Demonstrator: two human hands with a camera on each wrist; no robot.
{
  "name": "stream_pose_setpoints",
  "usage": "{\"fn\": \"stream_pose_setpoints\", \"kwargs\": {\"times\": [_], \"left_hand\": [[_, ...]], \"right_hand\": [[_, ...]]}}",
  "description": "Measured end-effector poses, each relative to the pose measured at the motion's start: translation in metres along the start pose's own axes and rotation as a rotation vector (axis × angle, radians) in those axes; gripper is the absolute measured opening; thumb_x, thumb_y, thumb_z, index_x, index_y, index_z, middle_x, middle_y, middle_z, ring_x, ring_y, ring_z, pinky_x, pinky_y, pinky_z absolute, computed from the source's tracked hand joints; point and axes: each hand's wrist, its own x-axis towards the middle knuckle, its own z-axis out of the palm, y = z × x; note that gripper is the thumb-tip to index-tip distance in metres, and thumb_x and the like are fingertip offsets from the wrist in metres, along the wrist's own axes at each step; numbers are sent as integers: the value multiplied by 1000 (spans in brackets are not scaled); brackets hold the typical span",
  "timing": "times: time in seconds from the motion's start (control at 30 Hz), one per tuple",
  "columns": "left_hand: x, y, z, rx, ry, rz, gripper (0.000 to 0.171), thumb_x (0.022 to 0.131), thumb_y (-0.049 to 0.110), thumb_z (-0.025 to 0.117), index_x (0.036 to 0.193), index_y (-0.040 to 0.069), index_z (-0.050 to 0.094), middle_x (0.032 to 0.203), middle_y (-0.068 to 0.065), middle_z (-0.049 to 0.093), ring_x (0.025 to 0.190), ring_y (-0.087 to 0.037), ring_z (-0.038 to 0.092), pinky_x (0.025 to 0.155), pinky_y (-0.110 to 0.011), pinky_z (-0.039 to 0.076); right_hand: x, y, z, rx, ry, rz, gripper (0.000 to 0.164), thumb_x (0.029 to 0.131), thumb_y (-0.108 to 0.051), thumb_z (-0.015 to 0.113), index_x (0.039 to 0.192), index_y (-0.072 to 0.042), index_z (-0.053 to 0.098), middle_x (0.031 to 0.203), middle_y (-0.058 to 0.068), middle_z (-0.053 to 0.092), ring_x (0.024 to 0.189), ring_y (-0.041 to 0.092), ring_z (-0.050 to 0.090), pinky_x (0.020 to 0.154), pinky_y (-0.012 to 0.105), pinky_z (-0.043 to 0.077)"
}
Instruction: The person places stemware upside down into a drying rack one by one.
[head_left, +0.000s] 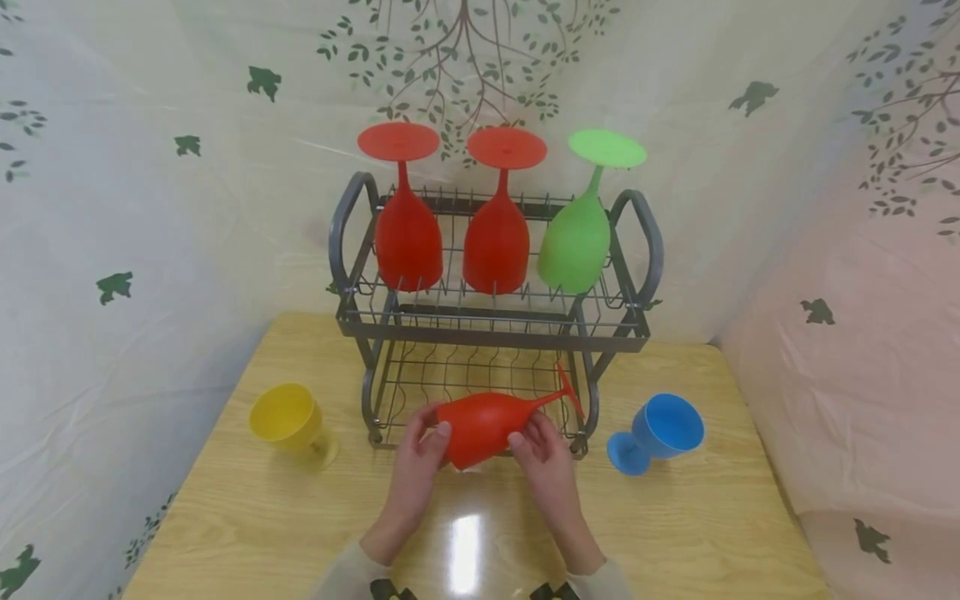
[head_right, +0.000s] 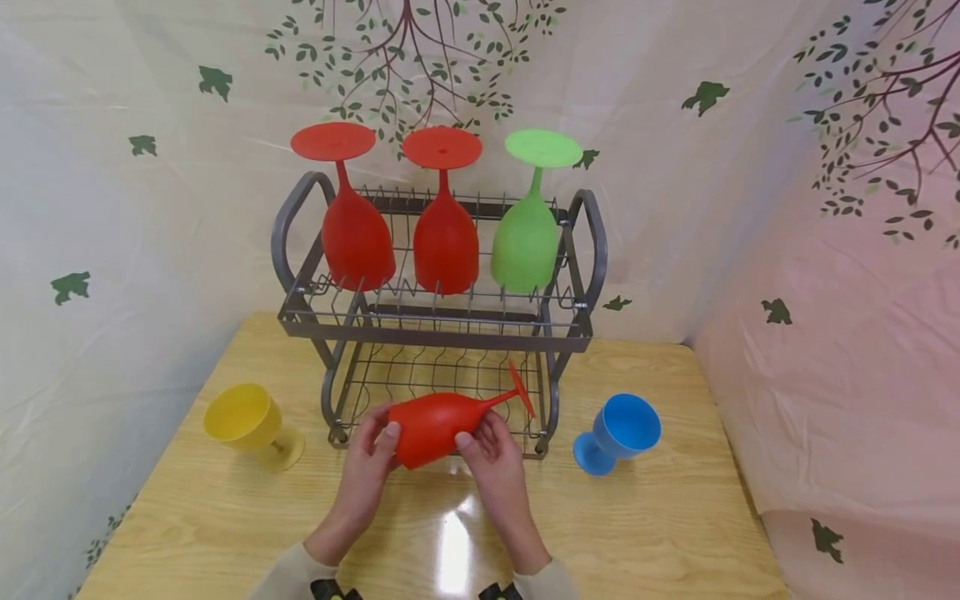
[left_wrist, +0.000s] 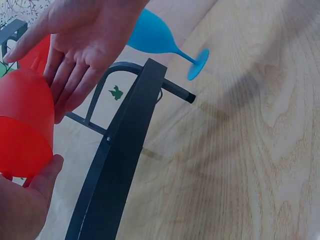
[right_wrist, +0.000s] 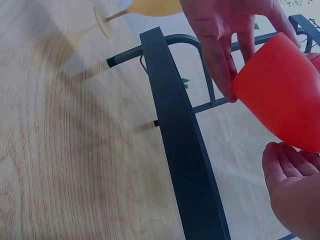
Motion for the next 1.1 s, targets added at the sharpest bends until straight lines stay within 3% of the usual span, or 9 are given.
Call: {"fn": "stream_pose_setpoints", "kwargs": {"times": [0.33, 0.47, 0.6, 0.8, 1.1], "left_hand": [[5, -1, 0, 13, -21, -13, 49, 107, 26, 58, 148, 2, 46, 144, -21, 50, 128, -39, 59, 98, -40, 57], [9, -2, -1, 38, -42, 19, 48, 108, 25, 54, 149, 0, 46, 144, -21, 51, 127, -39, 59, 100, -39, 56], [11, -3, -3, 129, -52, 86, 50, 110, 25, 48, 152, -2, 43, 147, -23, 52, 126, -40, 60, 103, -47, 53], [13, -6, -11, 258, -75, 191, 52, 110, 22, 49, 157, 2, 38, 155, -20, 48, 142, -37, 47, 112, -56, 42], [14, -9, -27, 570, -114, 316, 56, 108, 29, 51, 159, 8, 39, 164, -9, 38, 151, -33, 35, 119, -60, 28]], "right_hand": [[5, 1, 5, 47, 8, 53, 51, 99, -12, 70, 144, 3, 50, 137, 21, 63, 127, 37, 62, 96, 28, 56], [7, 1, 6, 47, 24, 55, 52, 98, -14, 71, 144, 1, 50, 137, 18, 63, 126, 34, 62, 96, 28, 56], [9, 1, 5, 47, 35, 40, 52, 98, -13, 71, 143, 2, 50, 137, 20, 63, 126, 33, 62, 97, 27, 55], [17, 1, 0, 14, 75, 21, 48, 98, -12, 71, 141, 2, 52, 136, 19, 64, 125, 31, 63, 97, 26, 55], [31, 2, -8, -45, 122, 4, 48, 98, -11, 72, 140, 1, 54, 136, 18, 64, 127, 32, 61, 98, 22, 53]]}}
